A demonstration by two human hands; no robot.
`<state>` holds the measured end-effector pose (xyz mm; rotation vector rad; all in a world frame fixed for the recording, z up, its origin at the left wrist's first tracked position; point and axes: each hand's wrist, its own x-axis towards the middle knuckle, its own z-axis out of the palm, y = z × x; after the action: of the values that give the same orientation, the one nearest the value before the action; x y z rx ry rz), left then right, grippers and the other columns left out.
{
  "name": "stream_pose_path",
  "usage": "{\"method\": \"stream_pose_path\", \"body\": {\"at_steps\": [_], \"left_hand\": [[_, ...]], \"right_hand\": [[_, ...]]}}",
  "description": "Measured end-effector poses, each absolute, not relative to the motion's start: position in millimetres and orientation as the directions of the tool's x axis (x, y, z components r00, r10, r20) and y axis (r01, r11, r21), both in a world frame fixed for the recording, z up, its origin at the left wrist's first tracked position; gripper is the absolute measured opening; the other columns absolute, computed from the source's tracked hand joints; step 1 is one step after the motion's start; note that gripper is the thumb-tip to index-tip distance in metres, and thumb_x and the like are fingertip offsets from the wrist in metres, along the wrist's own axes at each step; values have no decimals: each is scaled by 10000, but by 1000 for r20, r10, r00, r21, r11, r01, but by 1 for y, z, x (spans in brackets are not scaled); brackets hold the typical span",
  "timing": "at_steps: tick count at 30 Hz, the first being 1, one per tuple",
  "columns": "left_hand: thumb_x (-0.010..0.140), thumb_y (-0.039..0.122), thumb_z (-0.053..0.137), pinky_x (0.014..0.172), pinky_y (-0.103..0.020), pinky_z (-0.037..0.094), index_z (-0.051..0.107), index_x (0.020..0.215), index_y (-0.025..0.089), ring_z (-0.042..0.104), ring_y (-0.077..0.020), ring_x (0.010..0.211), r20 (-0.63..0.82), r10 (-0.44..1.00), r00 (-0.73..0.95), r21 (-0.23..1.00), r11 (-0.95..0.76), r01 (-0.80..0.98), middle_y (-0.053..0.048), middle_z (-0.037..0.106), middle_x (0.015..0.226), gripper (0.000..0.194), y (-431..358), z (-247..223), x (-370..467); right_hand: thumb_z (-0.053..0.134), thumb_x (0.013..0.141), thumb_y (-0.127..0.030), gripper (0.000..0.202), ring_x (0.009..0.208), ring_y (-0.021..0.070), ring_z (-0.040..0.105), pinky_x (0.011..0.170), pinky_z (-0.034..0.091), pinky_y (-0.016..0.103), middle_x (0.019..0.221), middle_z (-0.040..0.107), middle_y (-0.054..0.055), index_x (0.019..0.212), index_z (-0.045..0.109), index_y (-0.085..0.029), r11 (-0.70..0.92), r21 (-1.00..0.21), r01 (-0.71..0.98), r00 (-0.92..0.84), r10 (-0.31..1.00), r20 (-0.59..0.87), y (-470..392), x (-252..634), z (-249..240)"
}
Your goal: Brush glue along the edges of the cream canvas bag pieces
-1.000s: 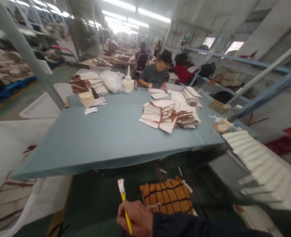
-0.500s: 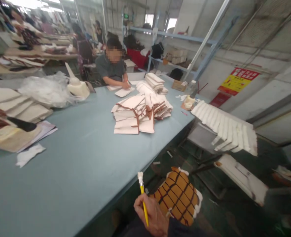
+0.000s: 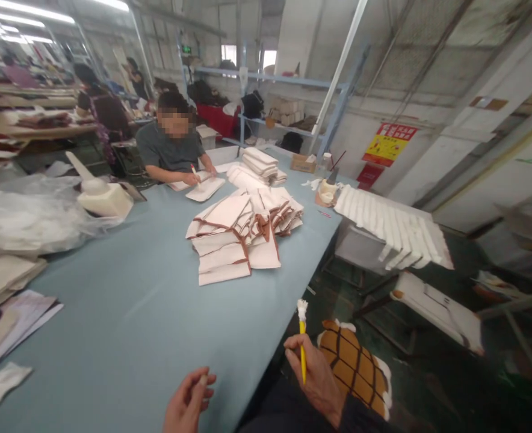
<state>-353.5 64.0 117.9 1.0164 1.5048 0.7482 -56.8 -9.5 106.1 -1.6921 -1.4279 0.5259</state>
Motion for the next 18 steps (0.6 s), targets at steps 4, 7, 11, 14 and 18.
{"method": "stream_pose_path", "body": {"at_steps": [4, 7, 11, 14, 18], "left_hand": [[717, 866, 572, 728, -460, 648, 726, 1000, 159, 772, -332, 815, -115, 992, 42, 889, 84, 451, -170, 805, 917, 776, 148, 140, -305], [826, 708, 581, 877, -479, 620, 686, 1114, 184, 754, -325, 972, 16, 998, 68, 821, -52, 569, -144, 793, 1042, 607, 224, 155, -273], [850, 589, 594, 1174, -585, 393, 579, 1321, 148, 558, -391, 1340, 158, 977, 142, 662, -211, 719, -221, 635, 1398, 645, 336, 177, -230], [816, 501, 633, 1245, -579, 263, 546, 1362, 128, 389, -416, 1482, 169, 955, 243, 555, -296, 778, -249, 520, 1525, 667, 406, 185, -199], [793, 379, 631, 1122, -568, 416, 698, 1020, 195, 647, -408, 1194, 29, 938, 345, 505, -312, 805, -173, 757, 1060, 300, 440, 172, -177]], "right_hand": [[514, 1025, -340, 132, 801, 181, 745, 737, 580, 283, 914, 737, 49, 1056, 570, -224, -5, -781, 624, 308, 920, 240, 36, -15, 104], [508, 1023, -317, 116, 713, 172, 727, 662, 570, 273, 848, 723, 29, 1072, 566, -231, 17, -761, 648, 297, 915, 273, 76, 21, 107], [517, 1001, -245, 83, 619, 145, 684, 628, 558, 261, 818, 706, -1, 1077, 551, -244, 105, -765, 636, 196, 936, 292, 136, 67, 123], [537, 982, -198, 73, 732, 141, 731, 714, 588, 265, 999, 751, 42, 1016, 503, -252, 196, -795, 574, 135, 935, 328, 182, 94, 136], [549, 984, -188, 102, 751, 147, 736, 729, 598, 278, 1023, 752, 49, 1007, 479, -259, 298, -796, 527, 70, 918, 390, 231, 118, 146]]}}
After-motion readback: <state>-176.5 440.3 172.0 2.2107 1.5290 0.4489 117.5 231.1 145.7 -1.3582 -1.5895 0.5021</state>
